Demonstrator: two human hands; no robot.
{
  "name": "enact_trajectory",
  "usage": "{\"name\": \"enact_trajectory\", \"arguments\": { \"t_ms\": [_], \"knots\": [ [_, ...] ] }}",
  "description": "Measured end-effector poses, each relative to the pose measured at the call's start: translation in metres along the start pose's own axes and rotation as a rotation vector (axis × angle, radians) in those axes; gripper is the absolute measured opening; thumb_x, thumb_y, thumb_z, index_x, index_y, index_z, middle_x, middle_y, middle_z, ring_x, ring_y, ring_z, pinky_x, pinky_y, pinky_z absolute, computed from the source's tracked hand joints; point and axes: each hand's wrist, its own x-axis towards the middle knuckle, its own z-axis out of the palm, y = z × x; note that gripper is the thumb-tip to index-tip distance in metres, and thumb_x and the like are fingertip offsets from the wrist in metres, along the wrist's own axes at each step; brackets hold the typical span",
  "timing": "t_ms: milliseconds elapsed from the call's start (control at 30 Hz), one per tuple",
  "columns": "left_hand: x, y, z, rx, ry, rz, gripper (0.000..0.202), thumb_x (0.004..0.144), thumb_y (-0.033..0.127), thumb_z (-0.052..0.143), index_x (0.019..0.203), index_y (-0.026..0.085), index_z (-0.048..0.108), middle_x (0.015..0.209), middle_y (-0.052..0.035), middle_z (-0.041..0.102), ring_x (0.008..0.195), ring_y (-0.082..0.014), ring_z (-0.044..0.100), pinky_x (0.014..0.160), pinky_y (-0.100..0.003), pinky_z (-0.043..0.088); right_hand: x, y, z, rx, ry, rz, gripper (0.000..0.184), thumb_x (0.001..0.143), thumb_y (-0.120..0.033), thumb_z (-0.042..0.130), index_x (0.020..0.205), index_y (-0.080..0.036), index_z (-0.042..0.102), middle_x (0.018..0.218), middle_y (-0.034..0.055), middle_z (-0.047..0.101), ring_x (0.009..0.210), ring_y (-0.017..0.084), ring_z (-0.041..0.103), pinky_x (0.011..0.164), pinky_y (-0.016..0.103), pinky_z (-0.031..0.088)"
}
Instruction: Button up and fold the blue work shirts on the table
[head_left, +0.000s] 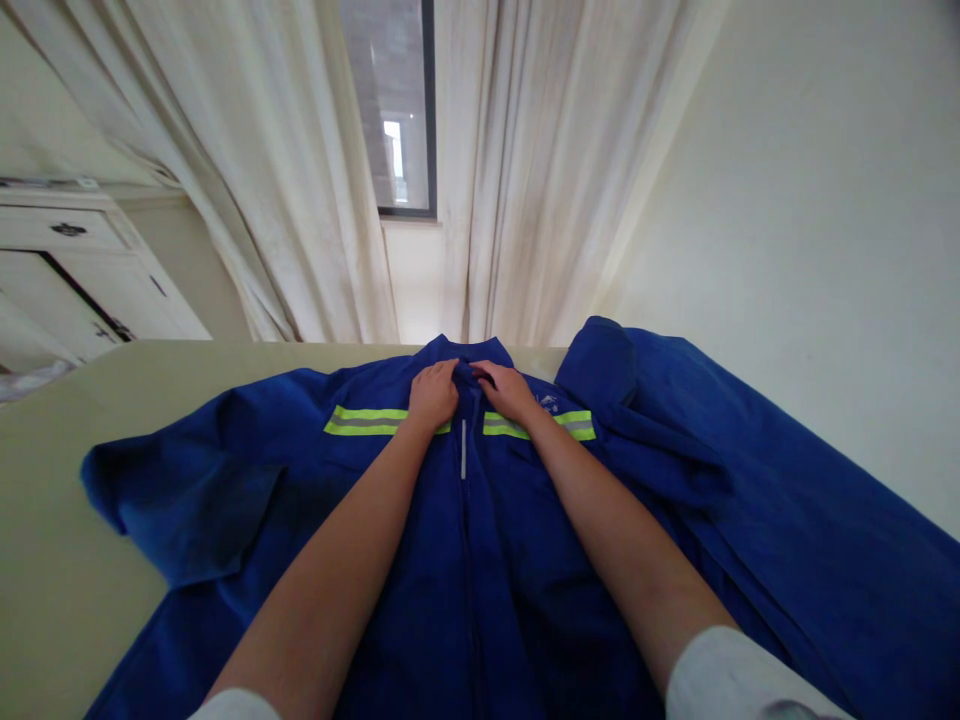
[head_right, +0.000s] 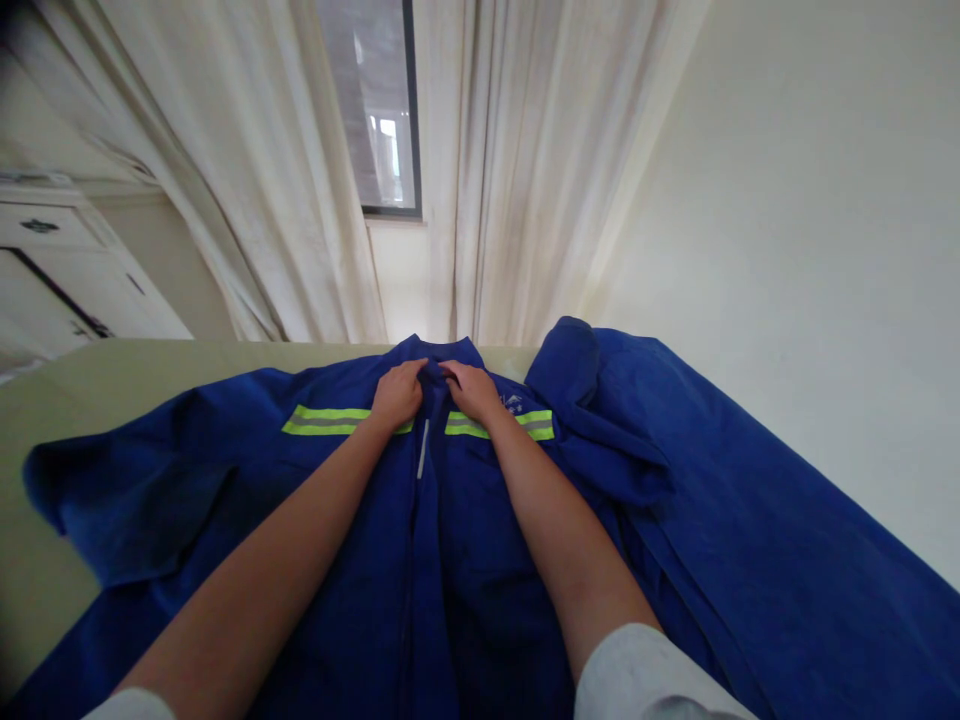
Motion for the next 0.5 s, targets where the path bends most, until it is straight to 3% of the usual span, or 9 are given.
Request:
{"name": "enact_trajectory", "arguments": {
  "t_ms": [133,267,400,500],
  "knots": [
    [-0.006,0.002,0.002,0.014,-0.031,0.041,0.053,0.097,0.017,0.043,0.144,0.032,0.064,0.151,-0.0043,0.063,0.139,-0.0266,0.056,0.124,-0.049,0.035,0.003,0.001,0.001,-0.125,-0.019,-0.059,0.036,0.100,-0.015,0.055,0.130,-0.023,0.073,0.131,0.0067,0.076,0.123,0.025,0.069,0.111,0.042,0.050],
    [-0.007,0.004,0.004,0.051,-0.045,0.044,0.052,0.098,0.021,0.042,0.142,0.034,0.067,0.155,-0.0036,0.060,0.143,-0.0265,0.052,0.126,-0.051,0.031,0.005,0.006,0.004,-0.184,-0.067,-0.060,0.035,0.097,-0.013,0.054,0.120,-0.024,0.079,0.131,0.0061,0.076,0.126,0.023,0.067,0.116,0.041,0.046],
    [-0.004,0.002,0.002,0.077,0.066,-0.074,0.050,0.101,0.027,0.041,0.146,0.026,0.063,0.168,-0.0070,0.043,0.155,-0.0282,0.037,0.130,-0.054,0.023,0.004,0.013,0.004,-0.198,0.242,0.183,0.044,0.098,-0.023,0.057,0.140,-0.021,0.068,0.152,0.0127,0.061,0.145,0.030,0.052,0.123,0.052,0.037],
    [-0.001,-0.005,-0.005,0.030,0.141,-0.244,0.054,0.104,0.032,0.038,0.155,0.021,0.052,0.167,-0.0134,0.044,0.154,-0.0313,0.038,0.129,-0.059,0.020,0.003,0.021,0.003,-0.107,0.314,0.357,0.060,0.099,-0.034,0.060,0.155,-0.016,0.050,0.155,0.0193,0.056,0.145,0.032,0.052,0.120,0.054,0.040]
  ]
}}
